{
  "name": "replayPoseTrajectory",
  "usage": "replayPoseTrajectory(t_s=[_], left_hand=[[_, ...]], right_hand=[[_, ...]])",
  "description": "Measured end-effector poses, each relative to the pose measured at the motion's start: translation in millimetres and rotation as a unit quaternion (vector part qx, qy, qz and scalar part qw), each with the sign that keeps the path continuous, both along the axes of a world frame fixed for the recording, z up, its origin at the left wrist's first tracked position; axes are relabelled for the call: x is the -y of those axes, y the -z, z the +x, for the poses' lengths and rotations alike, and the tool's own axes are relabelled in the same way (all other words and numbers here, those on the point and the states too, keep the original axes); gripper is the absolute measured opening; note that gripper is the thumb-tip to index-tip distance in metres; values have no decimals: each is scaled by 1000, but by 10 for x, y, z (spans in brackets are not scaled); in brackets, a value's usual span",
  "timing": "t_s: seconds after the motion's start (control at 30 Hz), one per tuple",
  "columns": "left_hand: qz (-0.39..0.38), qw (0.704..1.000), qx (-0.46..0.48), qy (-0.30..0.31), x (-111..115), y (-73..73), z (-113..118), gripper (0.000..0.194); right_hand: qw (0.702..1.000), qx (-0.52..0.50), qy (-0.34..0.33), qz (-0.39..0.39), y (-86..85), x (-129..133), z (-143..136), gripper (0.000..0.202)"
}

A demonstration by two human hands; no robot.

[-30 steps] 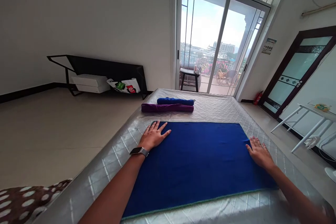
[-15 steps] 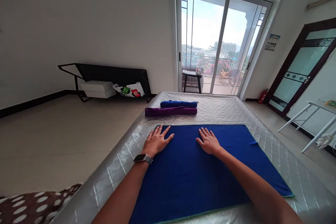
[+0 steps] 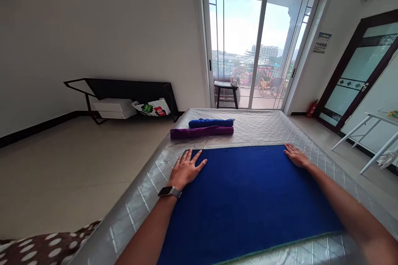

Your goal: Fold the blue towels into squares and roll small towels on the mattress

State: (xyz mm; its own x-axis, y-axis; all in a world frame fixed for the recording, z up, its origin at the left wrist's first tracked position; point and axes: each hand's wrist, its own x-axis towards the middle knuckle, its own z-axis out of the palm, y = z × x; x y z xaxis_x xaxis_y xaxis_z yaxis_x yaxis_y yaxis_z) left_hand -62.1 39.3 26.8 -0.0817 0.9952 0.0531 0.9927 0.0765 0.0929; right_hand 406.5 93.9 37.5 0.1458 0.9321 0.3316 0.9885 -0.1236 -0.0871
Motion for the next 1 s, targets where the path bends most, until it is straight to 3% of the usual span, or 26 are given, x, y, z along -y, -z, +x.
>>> replayPoseTrajectory(t_s=[0.23,0.33,0.47,0.57,0.63,0.77,1.0], left_hand=[[-5,1000,4,-6,13,-27,35,71],[-8,1000,4,-7,23,-55,52,71],[-8,1000,-3,-1,24,-74,47,71],[-12,1000,-11,0,18,-68,35,72],[-11,1000,-15,0,16,-60,31,73],[-10,1000,-8,-7,23,-59,39,72],[-9,1000,-7,-5,7,-41,27,71]], right_hand=[[998,15,-43,-38,-145,131,-16,41],[989,33,-129,-61,-184,251,-390,53],[950,11,-291,-114,-164,421,-1177,63],[930,-28,-336,-145,-117,476,-1589,66],[923,-41,-343,-166,-84,470,-1661,68],[925,-33,-319,-204,-16,384,-1355,74],[970,-11,-135,-203,39,38,-146,72]])
